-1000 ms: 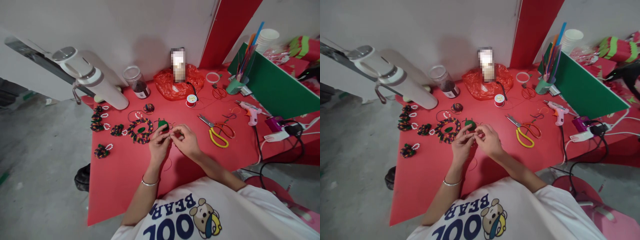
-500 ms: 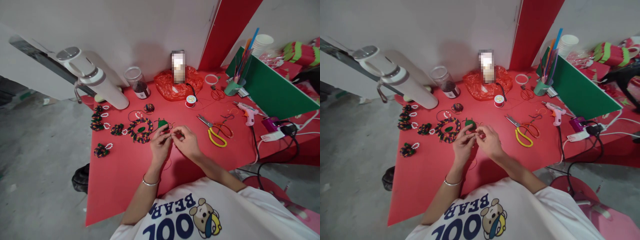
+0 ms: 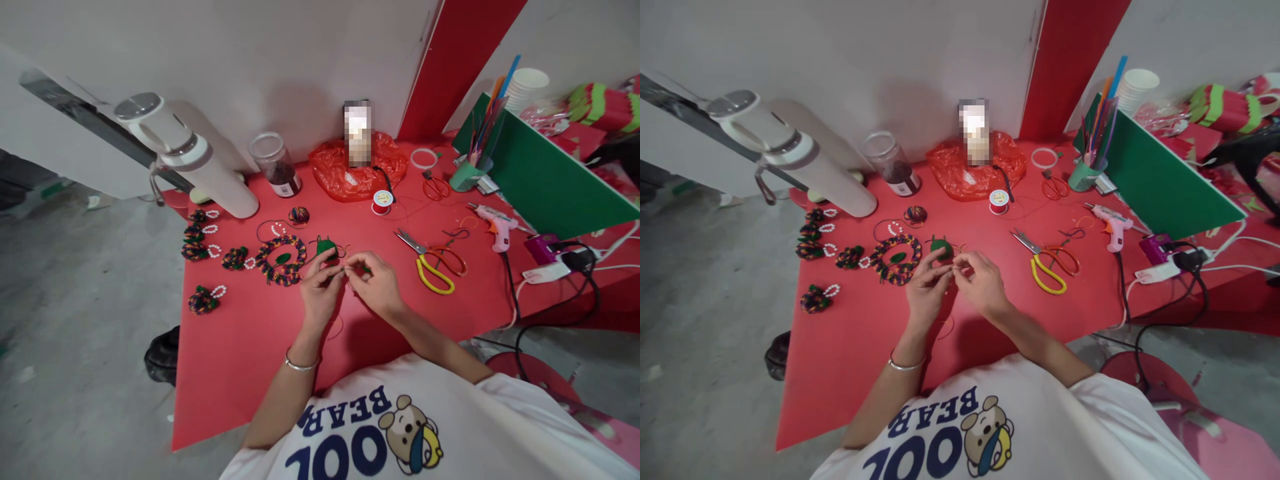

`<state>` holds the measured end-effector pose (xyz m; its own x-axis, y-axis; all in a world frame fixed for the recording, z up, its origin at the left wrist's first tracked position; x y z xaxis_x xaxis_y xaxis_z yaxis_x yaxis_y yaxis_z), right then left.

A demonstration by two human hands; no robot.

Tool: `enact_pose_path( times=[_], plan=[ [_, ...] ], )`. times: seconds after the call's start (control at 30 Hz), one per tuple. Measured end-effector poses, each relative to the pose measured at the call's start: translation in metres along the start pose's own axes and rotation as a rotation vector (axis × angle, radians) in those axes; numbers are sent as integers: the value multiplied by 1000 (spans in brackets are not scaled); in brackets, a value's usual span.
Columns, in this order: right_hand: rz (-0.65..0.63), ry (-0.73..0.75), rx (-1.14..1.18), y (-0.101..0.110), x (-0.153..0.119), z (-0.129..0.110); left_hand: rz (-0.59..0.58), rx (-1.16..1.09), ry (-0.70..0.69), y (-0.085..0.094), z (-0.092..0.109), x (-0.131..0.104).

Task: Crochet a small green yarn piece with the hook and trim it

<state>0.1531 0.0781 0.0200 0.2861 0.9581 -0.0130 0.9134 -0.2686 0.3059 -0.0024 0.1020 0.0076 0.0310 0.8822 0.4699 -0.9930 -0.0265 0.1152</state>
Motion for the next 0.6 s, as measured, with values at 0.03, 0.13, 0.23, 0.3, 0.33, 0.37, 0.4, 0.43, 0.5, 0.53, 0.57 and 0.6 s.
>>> enact_pose_path(
  times=[0.03,0.13,0.23,0.3,0.33,0.37,0.4,0.43,0.5,0.53,0.57,0.6],
  plan=[
    [-13,-16,9,-1,0,2,1,-1,-2,0,0,0],
    [-31,-24,11,-2,0,3,-5,3,-8,0,0,-1],
    [-28,-4,-6,-2,0,0,-3,12,-29,0,1,-1],
    [-20,17,-18,-1,0,-2,4,19,-50,0,3,-1],
    [-15,30,-26,-1,0,-4,8,23,-61,0,4,-1],
    [-8,46,-36,-1,0,-5,11,28,-72,0,5,-1],
    [2,66,-49,0,-1,-7,13,33,-83,0,6,-1],
    [12,89,-64,0,-1,-9,14,38,-92,0,6,-1],
    [32,133,-95,0,-2,-12,13,47,-101,-1,7,-1],
    [40,151,-107,0,-2,-13,13,47,-101,-1,6,-1],
    [45,161,-116,0,-2,-14,14,44,-98,-1,6,-1],
    [47,166,-123,0,-3,-14,15,40,-94,-1,5,-2]
  ],
)
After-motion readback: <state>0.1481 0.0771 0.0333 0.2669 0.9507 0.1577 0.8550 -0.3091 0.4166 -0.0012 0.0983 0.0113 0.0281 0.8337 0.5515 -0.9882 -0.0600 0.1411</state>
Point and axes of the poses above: each hand's wrist, its own x-axis towards the middle knuckle, its own y-axis out of the back of the hand, z = x × y, the point moved 9 cm from there along x, towards the middle knuckle, and after that the axes turned 12 degrees about -y, right-handed, at the moved point
